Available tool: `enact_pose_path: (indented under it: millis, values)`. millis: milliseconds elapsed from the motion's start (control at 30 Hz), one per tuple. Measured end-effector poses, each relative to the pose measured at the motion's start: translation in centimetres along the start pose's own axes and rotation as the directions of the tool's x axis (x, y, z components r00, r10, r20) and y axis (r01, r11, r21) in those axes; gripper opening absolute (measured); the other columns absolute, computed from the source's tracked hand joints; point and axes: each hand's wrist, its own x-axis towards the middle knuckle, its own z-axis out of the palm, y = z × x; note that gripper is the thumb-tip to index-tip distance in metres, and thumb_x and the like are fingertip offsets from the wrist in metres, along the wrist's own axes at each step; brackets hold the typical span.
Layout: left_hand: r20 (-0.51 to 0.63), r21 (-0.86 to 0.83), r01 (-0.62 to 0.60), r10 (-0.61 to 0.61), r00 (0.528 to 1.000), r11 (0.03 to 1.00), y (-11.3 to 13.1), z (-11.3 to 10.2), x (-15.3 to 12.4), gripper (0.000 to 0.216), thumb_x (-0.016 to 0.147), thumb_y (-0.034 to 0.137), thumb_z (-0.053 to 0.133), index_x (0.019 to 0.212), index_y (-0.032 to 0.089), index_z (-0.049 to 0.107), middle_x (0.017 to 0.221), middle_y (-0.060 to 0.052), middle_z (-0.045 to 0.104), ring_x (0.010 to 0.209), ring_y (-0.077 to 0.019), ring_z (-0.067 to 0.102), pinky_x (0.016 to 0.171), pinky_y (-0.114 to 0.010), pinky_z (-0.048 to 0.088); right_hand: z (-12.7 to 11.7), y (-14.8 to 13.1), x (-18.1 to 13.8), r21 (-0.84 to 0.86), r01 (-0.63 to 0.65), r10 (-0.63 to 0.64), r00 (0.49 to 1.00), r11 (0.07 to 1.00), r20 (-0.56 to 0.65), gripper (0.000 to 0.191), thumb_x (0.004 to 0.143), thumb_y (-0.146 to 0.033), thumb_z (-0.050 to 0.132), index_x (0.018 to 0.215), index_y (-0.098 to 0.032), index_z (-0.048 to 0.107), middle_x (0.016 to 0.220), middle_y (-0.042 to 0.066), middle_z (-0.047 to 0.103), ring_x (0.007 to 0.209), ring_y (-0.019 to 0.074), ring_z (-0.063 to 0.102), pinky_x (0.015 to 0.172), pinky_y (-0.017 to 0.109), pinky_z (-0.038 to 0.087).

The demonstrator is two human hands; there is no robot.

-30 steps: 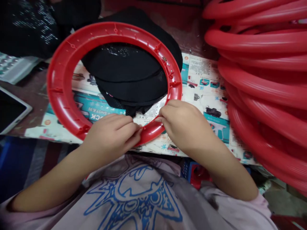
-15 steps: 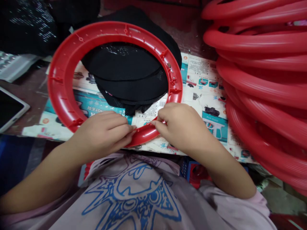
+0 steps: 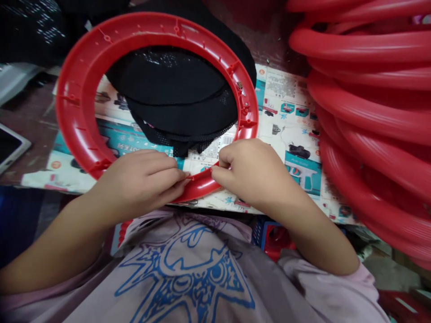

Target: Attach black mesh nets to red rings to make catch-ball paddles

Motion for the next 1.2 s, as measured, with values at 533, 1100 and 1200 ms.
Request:
enact_pose_path:
  millis: [533,1100,1200]
  values:
    - [0.015,-0.072,-0.049,0.050,0.999,0.996,-0.9,-1.2,0.2,0.027,0.091,0.023,0.051,0.072,0.017,0.069,0.059,-0.002,0.057,0.057,-0.0175,0.053,0.058,-0.033,0.037,0.3,0.0,0.0,-0.195,-0.001,0.014,0.998,0.981,0.066,0.029,0.084,-0.030,0.059,0.058,-0.018,0.064,0.057,0.000,0.060,0.054,0.0111,0.046,0.054,0.027,0.021]
    - [-0.076,-0.021,0.130,-0.131,0.988,0.991,1.1,0.1,0.9,0.026,0.087,0.017,0.056,0.062,0.015,0.061,0.058,-0.003,0.053,0.055,-0.0196,0.052,0.053,-0.033,0.038,-1.2,1.5,-0.5,-0.191,0.215,-0.220,0.975,0.958,-0.006,0.019,0.090,-0.021,0.054,0.077,-0.016,0.067,0.080,0.005,0.068,0.077,0.0179,0.061,0.066,0.028,0.037]
    - [-0.078,-0.028,0.087,-0.089,0.993,0.996,0.7,0.0,0.8,0.028,0.089,0.016,0.053,0.062,0.015,0.062,0.057,-0.003,0.053,0.055,-0.0196,0.051,0.053,-0.033,0.038,-0.8,1.1,0.0,-0.193,0.168,-0.176,0.984,0.967,-0.023,0.018,0.089,-0.020,0.055,0.081,-0.015,0.070,0.084,0.006,0.069,0.081,0.0184,0.063,0.068,0.028,0.037]
